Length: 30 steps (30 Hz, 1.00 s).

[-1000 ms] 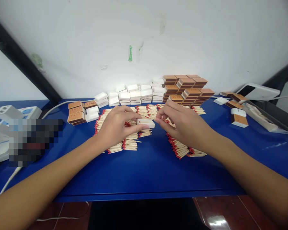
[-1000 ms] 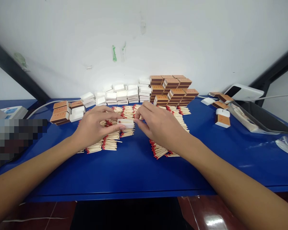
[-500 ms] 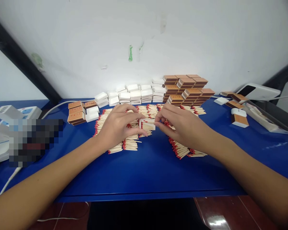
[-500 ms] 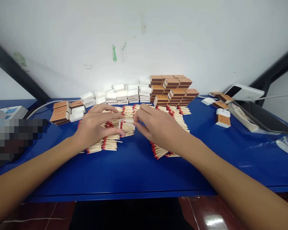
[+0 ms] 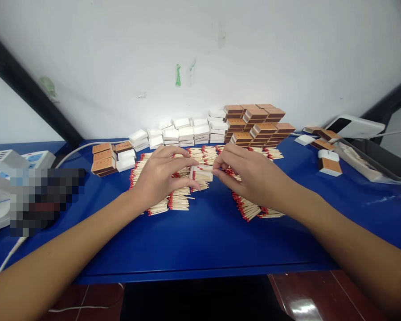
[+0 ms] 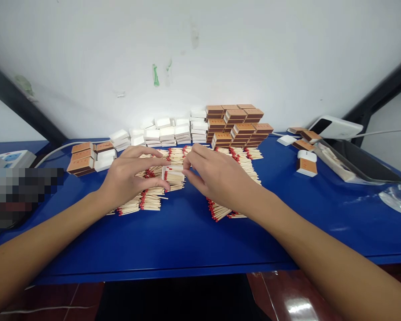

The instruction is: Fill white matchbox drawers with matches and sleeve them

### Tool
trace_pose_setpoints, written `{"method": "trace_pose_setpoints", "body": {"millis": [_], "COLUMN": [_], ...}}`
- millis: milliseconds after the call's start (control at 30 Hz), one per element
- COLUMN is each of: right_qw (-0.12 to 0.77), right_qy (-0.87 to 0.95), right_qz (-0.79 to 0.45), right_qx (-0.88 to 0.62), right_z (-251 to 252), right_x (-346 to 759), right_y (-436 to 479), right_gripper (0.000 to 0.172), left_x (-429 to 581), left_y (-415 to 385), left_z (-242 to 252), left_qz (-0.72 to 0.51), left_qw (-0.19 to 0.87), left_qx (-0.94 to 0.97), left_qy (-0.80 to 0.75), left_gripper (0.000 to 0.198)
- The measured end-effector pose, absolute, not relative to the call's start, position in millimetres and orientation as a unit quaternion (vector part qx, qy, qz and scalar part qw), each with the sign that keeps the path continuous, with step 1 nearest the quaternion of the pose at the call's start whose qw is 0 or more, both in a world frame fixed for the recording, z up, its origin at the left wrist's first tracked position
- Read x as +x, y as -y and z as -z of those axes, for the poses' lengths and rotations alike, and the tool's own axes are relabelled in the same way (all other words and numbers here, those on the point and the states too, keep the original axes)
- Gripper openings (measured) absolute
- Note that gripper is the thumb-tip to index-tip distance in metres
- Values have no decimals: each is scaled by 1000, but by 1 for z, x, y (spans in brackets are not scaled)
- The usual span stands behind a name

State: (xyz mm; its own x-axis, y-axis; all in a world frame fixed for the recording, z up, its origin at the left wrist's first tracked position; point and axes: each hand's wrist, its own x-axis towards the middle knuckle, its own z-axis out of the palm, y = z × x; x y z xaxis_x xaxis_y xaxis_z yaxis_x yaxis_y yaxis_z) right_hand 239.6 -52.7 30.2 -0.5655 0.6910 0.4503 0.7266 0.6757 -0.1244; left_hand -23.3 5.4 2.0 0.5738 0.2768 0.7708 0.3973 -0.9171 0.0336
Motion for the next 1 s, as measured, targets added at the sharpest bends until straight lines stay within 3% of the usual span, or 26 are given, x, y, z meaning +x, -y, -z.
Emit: {"method": "trace_pose_setpoints", "body": {"millis": [1000], "right_qw": [231], "right_qy": [887], "right_qz": [23], "right_qx": [-399], "right_z": [-29], "right_x": [238], "right_y": [52], "right_gripper": [11], "left_x": [-24], "left_y": [-4], "left_z": [-6], "left_qz": [410], "left_qw": [64], "left_qx": [-892], "left_qy": [180], "left_gripper": [49]}}
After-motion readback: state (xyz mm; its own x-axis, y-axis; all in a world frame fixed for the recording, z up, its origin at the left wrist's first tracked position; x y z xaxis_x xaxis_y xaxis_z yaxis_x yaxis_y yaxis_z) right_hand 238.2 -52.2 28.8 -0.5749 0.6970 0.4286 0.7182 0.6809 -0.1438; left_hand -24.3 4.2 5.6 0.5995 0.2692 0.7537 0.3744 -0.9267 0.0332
